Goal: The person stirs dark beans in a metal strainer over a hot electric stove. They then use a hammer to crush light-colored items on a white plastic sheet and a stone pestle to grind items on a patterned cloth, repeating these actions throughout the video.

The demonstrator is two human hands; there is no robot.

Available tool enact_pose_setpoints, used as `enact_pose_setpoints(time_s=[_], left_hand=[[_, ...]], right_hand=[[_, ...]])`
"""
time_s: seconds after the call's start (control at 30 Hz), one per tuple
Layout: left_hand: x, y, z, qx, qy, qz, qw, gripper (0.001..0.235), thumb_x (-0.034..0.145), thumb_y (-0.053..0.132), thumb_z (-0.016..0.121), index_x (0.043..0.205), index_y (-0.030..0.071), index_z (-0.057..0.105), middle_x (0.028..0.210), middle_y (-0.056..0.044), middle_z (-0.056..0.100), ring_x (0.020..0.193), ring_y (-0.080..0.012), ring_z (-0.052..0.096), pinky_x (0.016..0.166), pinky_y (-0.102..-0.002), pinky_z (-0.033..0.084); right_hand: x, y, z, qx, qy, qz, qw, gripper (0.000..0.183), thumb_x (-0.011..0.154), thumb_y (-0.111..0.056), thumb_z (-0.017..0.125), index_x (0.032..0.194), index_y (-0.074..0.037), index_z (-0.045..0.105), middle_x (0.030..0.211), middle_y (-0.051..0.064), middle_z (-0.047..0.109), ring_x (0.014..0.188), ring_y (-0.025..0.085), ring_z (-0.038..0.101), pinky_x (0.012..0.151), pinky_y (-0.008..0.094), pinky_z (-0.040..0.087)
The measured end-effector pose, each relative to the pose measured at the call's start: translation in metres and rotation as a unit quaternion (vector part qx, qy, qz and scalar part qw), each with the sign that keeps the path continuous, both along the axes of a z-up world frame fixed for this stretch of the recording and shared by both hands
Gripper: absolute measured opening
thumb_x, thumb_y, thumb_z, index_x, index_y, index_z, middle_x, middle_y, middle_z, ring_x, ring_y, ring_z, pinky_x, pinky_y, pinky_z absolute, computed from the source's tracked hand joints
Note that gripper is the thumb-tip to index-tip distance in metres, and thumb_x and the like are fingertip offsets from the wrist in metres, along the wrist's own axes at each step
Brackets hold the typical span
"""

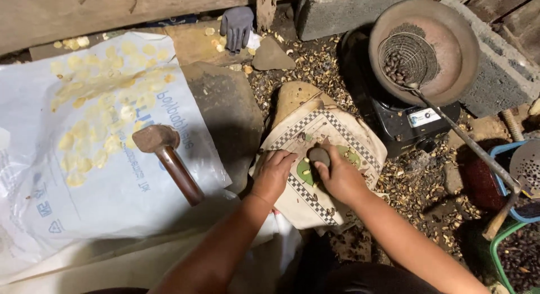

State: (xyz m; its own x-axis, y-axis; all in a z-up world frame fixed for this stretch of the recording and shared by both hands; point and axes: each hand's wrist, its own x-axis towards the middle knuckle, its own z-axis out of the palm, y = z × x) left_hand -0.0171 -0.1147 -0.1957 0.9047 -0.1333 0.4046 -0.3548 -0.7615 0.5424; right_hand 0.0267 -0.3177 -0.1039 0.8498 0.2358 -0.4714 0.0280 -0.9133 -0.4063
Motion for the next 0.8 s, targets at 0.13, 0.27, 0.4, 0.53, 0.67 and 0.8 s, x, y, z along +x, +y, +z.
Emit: enact_pose_setpoints(time_s=[0.13,0.27,0.4,0.53,0.67,0.8], left_hand=[[0.006,-0.006,-0.006,-0.031,0.009,0.042,0.999,0.013,0.099,0.021,0.062,0.108,0.015,0.068,0.113,-0.003,0.062,0.105,-0.0251,0.062,0.089,-0.038,0.051],[0.020,-0.016,-0.004,-0.048,0.060,0.074,0.994,0.016,0.086,0.027,0.075,0.101,0.020,0.071,0.111,0.001,0.059,0.105,-0.0239,0.059,0.088,-0.038,0.051],[0.014,-0.023,0.003,-0.020,0.115,0.074,0.990,0.034,0.079,0.031,0.082,0.109,0.023,0.069,0.118,-0.002,0.056,0.113,-0.0283,0.056,0.095,-0.044,0.048],[-0.002,-0.004,0.018,-0.012,0.100,0.070,0.993,0.041,0.088,0.020,0.073,0.127,0.014,0.061,0.121,-0.009,0.058,0.115,-0.0320,0.059,0.097,-0.045,0.048],[0.000,0.004,-0.004,0.001,0.006,0.043,0.999,0.016,0.096,0.020,0.064,0.111,0.019,0.066,0.108,-0.002,0.063,0.100,-0.0244,0.063,0.088,-0.037,0.051],[-0.004,0.007,-0.002,0.026,0.002,0.007,1.000,0.012,0.099,0.027,0.063,0.109,0.024,0.067,0.104,0.003,0.064,0.096,-0.0207,0.064,0.082,-0.035,0.053]], right_hand=[[-0.005,0.013,0.011,-0.087,-0.046,0.079,0.992,0.048,0.102,-0.044,0.051,0.144,-0.023,0.041,0.114,0.028,0.065,0.100,0.050,0.071,0.089,0.059,0.058],[-0.009,0.009,0.025,-0.111,-0.078,0.142,0.981,0.051,0.100,-0.045,0.050,0.148,-0.033,0.037,0.119,0.022,0.061,0.100,0.047,0.072,0.087,0.055,0.060],[-0.005,0.009,0.034,-0.069,-0.036,0.071,0.994,0.055,0.099,-0.041,0.053,0.150,-0.029,0.036,0.118,0.024,0.062,0.099,0.050,0.071,0.086,0.058,0.059],[0.002,0.033,0.050,-0.028,-0.064,0.134,0.989,0.049,0.102,-0.040,0.050,0.149,-0.029,0.039,0.124,0.028,0.057,0.103,0.055,0.068,0.090,0.062,0.057],[0.015,0.022,0.029,-0.014,-0.067,0.118,0.991,0.050,0.102,-0.042,0.050,0.149,-0.029,0.040,0.126,0.026,0.057,0.105,0.054,0.068,0.089,0.061,0.058],[0.025,0.009,-0.012,0.031,0.021,0.026,0.999,0.051,0.100,-0.042,0.052,0.147,-0.032,0.036,0.119,0.029,0.065,0.110,0.053,0.066,0.095,0.061,0.053]])
